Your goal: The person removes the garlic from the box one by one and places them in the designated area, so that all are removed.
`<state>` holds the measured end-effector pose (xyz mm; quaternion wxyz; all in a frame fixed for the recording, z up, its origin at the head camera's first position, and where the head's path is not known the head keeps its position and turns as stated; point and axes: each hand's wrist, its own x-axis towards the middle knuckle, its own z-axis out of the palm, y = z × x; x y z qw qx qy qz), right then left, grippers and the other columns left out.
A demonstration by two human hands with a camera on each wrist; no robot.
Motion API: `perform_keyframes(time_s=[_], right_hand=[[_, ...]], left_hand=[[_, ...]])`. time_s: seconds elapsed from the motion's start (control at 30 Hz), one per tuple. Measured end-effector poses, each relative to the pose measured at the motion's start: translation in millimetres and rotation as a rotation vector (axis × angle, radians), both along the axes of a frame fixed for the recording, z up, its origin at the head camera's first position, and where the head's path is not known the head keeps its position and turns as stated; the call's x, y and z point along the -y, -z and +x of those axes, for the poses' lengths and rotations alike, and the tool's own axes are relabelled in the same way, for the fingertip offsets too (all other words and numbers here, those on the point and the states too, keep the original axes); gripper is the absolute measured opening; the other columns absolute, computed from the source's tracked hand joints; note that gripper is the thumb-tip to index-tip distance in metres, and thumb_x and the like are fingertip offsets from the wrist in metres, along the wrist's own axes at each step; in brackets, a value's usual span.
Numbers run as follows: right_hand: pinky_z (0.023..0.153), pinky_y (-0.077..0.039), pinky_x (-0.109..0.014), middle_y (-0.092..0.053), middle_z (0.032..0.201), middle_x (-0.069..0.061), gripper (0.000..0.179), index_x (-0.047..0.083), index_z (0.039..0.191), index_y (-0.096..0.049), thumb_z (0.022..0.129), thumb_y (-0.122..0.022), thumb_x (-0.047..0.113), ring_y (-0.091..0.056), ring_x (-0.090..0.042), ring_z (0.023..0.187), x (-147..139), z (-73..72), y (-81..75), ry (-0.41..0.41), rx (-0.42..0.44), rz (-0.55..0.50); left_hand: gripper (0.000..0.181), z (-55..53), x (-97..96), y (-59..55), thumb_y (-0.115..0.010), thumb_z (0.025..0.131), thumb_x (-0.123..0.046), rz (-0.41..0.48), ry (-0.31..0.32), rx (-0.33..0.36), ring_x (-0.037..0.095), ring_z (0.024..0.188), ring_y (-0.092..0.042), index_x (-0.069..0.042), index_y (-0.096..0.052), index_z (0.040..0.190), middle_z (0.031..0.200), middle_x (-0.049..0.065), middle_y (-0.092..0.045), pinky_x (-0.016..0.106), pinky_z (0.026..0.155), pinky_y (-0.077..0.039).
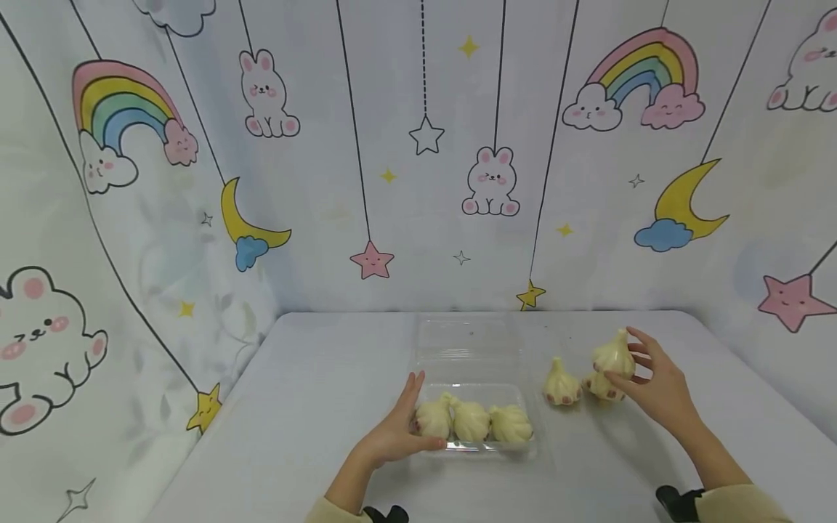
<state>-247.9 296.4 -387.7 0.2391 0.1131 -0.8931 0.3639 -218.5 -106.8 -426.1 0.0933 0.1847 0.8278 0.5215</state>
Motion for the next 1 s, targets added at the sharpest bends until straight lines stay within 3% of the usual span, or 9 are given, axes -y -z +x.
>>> perform_keyframes(time_s=[0.23, 0.33, 0.43, 0.63, 0.73, 0.83, 1.0], right_hand=[[0.061, -0.043, -0.004, -0.047, 0.115, -0.029, 0.079, 0.005, 0.141, -0.029, 0.076, -0.074, 0.011, -0.049, -0.053, 0.100, -13, -5.1, -1.0, 0.014, -0.006, 0.011], [0.062, -0.052, -0.019, -0.046, 0.115, -0.031, 0.079, 0.004, 0.141, -0.029, 0.076, -0.074, 0.011, -0.048, -0.056, 0.099, -17, -7.2, 1.3, 0.018, 0.004, 0.012], [0.062, -0.054, -0.033, -0.046, 0.114, -0.033, 0.080, 0.004, 0.141, -0.028, 0.076, -0.074, 0.011, -0.047, -0.058, 0.099, -21, -8.7, 4.0, 0.027, 0.007, 0.021], [0.059, -0.046, -0.007, -0.046, 0.114, -0.032, 0.080, 0.004, 0.141, -0.029, 0.075, -0.074, 0.010, -0.047, -0.058, 0.099, -28, -11.2, 8.2, 0.037, 0.007, 0.019], [0.060, -0.053, -0.022, -0.046, 0.114, -0.033, 0.080, 0.003, 0.140, -0.029, 0.075, -0.075, 0.012, -0.047, -0.058, 0.098, -31, -12.0, 9.7, 0.052, 0.017, 0.025], [0.061, -0.052, -0.041, -0.045, 0.114, -0.034, 0.081, 0.003, 0.141, -0.028, 0.075, -0.075, 0.012, -0.047, -0.058, 0.098, -34, -11.8, 9.7, 0.066, 0.032, 0.034], [0.063, -0.051, -0.047, -0.045, 0.114, -0.036, 0.081, 0.001, 0.141, -0.027, 0.076, -0.074, 0.012, -0.045, -0.059, 0.099, -40, -12.3, 10.2, 0.066, 0.053, 0.052]], left_hand=[[0.110, -0.2, -1.6, 0.1, -0.077, 0.073, -0.020, 0.011, 0.006, 0.001, 0.047, 0.133, 0.003, -0.014, 0.003, 0.148, 0.150, 0.020, 0.013, 0.067, 0.099, -0.012], [0.110, -0.8, -1.7, 0.3, -0.077, 0.073, -0.020, 0.014, 0.009, -0.001, 0.048, 0.133, 0.001, -0.015, 0.003, 0.148, 0.150, 0.020, 0.013, 0.065, 0.100, -0.013], [0.110, -1.9, -1.8, 1.4, -0.077, 0.073, -0.021, 0.012, 0.013, -0.005, 0.048, 0.133, -0.001, -0.015, 0.003, 0.148, 0.150, 0.020, 0.013, 0.064, 0.100, -0.014], [0.110, -3.6, -1.0, 3.6, -0.078, 0.073, -0.021, -0.002, 0.011, -0.013, 0.047, 0.134, 0.001, -0.015, 0.003, 0.148, 0.150, 0.021, 0.013, 0.066, 0.099, -0.012], [0.110, -3.6, -0.6, 3.6, -0.078, 0.073, -0.021, -0.009, 0.008, -0.013, 0.046, 0.134, 0.002, -0.015, 0.003, 0.148, 0.150, 0.020, 0.012, 0.067, 0.099, -0.012], [0.110, -2.7, -0.7, 2.8, -0.078, 0.072, -0.021, -0.016, 0.006, -0.013, 0.046, 0.134, 0.002, -0.015, 0.002, 0.148, 0.150, 0.020, 0.012, 0.067, 0.099, -0.011], [0.110, -2.1, -0.9, 1.6, -0.078, 0.073, -0.021, -0.019, 0.000, -0.011, 0.046, 0.134, 0.000, -0.015, 0.002, 0.148, 0.150, 0.020, 0.012, 0.066, 0.099, -0.012]])
